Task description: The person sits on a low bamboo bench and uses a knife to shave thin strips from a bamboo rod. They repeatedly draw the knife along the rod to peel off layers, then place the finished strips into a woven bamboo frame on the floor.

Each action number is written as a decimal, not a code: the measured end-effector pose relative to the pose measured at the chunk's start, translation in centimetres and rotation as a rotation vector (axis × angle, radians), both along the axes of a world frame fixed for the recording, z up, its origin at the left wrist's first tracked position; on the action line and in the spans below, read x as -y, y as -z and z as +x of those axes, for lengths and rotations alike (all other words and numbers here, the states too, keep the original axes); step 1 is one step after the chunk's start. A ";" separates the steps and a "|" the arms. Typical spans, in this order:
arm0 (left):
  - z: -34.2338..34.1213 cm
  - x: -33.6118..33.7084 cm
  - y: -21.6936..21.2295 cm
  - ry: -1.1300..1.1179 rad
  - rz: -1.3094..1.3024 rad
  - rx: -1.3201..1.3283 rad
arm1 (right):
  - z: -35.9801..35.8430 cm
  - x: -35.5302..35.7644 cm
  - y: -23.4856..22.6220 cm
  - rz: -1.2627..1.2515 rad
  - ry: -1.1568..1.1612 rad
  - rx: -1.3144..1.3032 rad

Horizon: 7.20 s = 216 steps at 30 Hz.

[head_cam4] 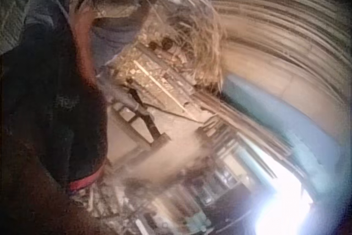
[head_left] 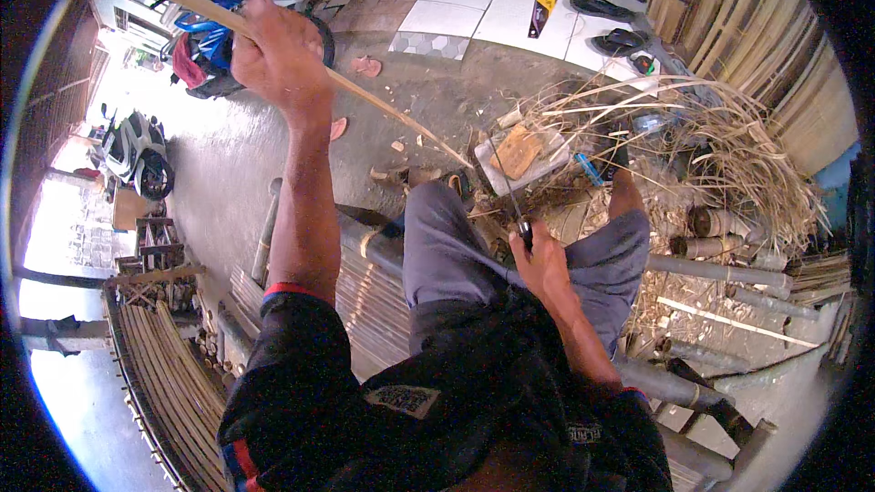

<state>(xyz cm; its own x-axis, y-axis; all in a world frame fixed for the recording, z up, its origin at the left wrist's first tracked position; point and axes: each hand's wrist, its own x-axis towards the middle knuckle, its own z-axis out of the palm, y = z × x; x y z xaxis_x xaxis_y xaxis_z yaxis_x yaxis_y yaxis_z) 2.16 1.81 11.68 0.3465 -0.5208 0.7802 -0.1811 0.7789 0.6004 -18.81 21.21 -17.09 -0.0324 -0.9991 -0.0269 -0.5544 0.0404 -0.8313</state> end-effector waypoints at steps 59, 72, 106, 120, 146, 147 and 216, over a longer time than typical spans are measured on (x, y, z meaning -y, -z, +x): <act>5.9 1.5 5.7 -0.485 -0.114 0.129 | 13.8 18.6 -0.2 0.067 -0.294 -0.063; 7.7 2.9 6.7 -0.513 -0.108 0.114 | 14.5 21.6 4.0 0.013 -0.300 -0.106; -19.5 12.8 7.8 0.332 0.113 -0.041 | -8.3 23.4 -1.1 -0.103 -0.042 -0.131; -24.6 17.9 9.3 0.367 -0.056 -0.200 | -12.8 27.8 -0.8 -0.052 0.075 -0.411; -6.0 25.0 12.3 1.010 0.000 -0.239 | -8.0 30.3 9.9 0.179 -0.041 -0.147; -4.7 25.0 12.9 0.756 -0.022 -0.201 | -8.1 30.2 8.9 0.113 -0.012 -0.102; -4.7 13.6 15.7 -0.412 0.269 0.147 | 1.9 24.3 20.8 0.118 0.059 -0.207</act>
<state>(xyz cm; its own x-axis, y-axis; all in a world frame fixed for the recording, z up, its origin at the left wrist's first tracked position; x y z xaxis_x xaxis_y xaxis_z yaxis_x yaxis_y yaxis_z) -2.58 -11.82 -4.06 0.4618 -0.5533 0.6933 -0.5378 0.4469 0.7149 -16.93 -3.13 -37.90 -0.1076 -0.9856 -0.1302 -0.7062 0.1679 -0.6878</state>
